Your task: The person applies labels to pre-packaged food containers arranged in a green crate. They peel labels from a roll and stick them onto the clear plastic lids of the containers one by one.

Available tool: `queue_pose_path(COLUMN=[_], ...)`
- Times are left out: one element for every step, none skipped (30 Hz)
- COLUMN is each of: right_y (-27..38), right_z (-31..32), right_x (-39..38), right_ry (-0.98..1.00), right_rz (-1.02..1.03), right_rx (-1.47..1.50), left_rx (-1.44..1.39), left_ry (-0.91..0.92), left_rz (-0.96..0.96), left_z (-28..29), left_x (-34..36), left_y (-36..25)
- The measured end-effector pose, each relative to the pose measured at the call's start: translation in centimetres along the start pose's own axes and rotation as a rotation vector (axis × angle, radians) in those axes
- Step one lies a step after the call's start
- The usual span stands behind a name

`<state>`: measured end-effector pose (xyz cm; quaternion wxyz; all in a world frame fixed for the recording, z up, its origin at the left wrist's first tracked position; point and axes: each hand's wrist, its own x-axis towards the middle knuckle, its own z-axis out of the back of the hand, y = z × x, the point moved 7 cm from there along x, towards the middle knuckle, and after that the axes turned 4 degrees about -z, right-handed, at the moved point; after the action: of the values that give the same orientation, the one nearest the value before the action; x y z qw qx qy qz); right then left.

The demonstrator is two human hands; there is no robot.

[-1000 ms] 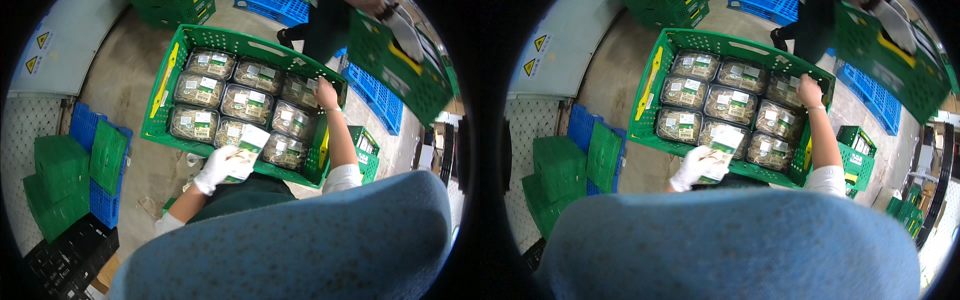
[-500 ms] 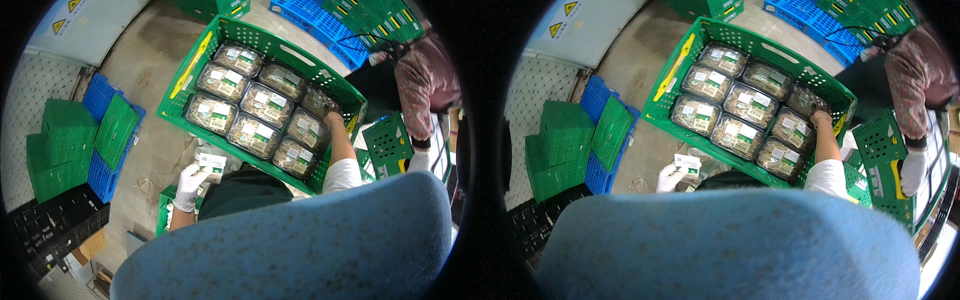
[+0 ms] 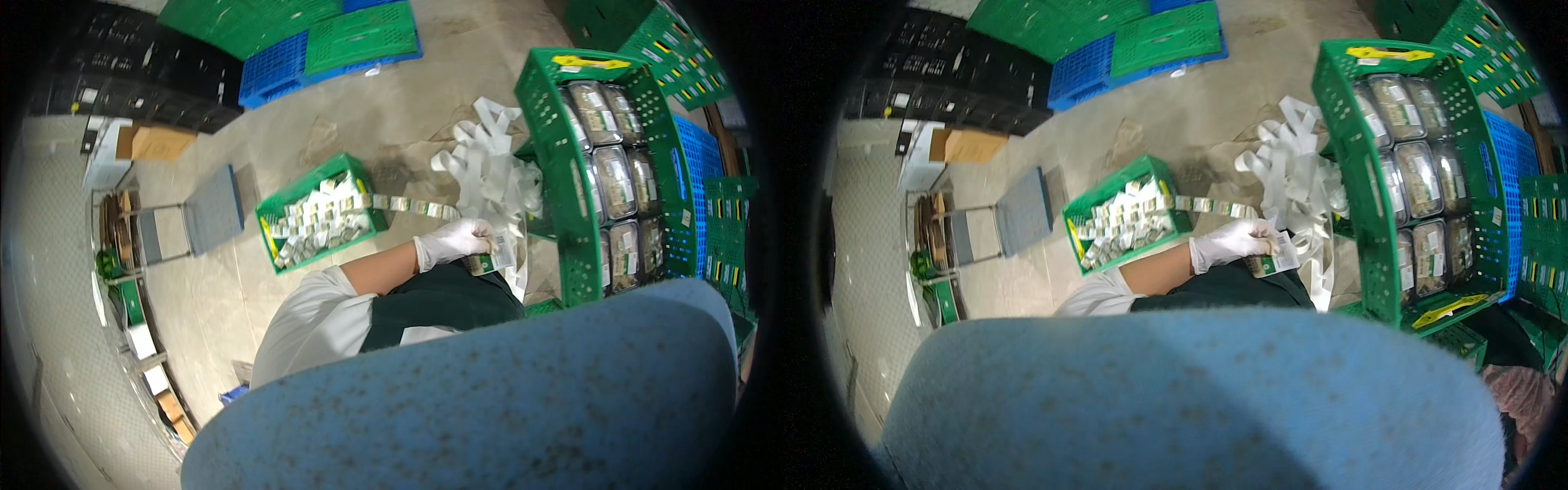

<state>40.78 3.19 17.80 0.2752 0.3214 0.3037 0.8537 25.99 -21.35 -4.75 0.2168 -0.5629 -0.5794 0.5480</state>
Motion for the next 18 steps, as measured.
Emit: queue_pose_path(right_y=[1.0, 1.6, 2.2, 2.7, 3.1, 3.4, 3.8, 4.0, 4.1, 4.2, 4.3, 4.3, 4.3, 4.0, 3.6, 3.3, 2.9, 2.4], right_z=[-2.0, -3.7, -5.2, -6.4, -7.2, -7.8, -8.1, -8.0, -7.8, -7.5, -7.0, -6.3, -5.5, -4.4, -3.1, -1.9, -0.4, 1.2], right_x=[-2.2, -4.6, -6.7, -8.8, -11.0, -13.0, -14.7, -16.5, -18.1, -19.5, -20.8, -22.0, -23.3, -24.7, -26.1, -27.4, -28.8, -30.3], right_ry=[0.093, 0.179, 0.258, 0.327, 0.377, 0.419, 0.451, 0.469, 0.479, 0.485, 0.487, 0.480, 0.472, 0.455, 0.435, 0.418, 0.389, 0.364], right_rz=[-0.003, -0.016, -0.032, -0.048, -0.075, -0.105, -0.127, -0.154, -0.175, -0.192, -0.212, -0.232, -0.248, -0.271, -0.298, -0.312, -0.333, -0.353], right_rx=[0.020, 0.032, 0.041, 0.047, 0.049, 0.049, 0.052, 0.051, 0.050, 0.042, 0.039, 0.034, 0.027, 0.019, 0.007, 0.000, -0.008, -0.013], left_rx=[-0.029, -0.058, -0.086, -0.183, -0.194, -0.178, -0.153, -0.184, -0.214, -0.249, -0.257, -0.266, -0.283, -0.296, -0.133, -0.084, -0.031, 0.081], left_ry=[-0.017, -0.016, -0.009, -0.015, -0.032, -0.004, 0.024, 0.030, 0.037, 0.046, 0.067, 0.090, 0.110, 0.115, 0.098, 0.097, 0.111, 0.121], left_rz=[0.017, 0.034, 0.053, 0.036, 0.100, 0.127, 0.146, 0.158, 0.173, 0.182, 0.127, 0.073, 0.020, 0.043, 0.036, -0.026, -0.087, -0.134], left_z=[0.3, 0.0, -0.3, -0.8, -0.9, -1.4, -1.8, -2.3, -3.0, -3.8, -4.5, -5.2, -6.1, -7.3, -8.1, -8.9, -9.9, -11.0], left_x=[-1.9, -3.3, -4.6, -6.2, -7.4, -8.6, -9.5, -10.4, -11.3, -11.9, -12.1, -12.2, -12.5, -12.5, -12.9, -12.9, -12.5, -12.3], left_y=[1.3, 2.6, 3.9, 3.9, 5.0, 5.9, 6.3, 6.6, 6.9, 7.3, 7.3, 7.6, 8.2, 7.6, 6.9, 7.1, 7.4, 7.7])
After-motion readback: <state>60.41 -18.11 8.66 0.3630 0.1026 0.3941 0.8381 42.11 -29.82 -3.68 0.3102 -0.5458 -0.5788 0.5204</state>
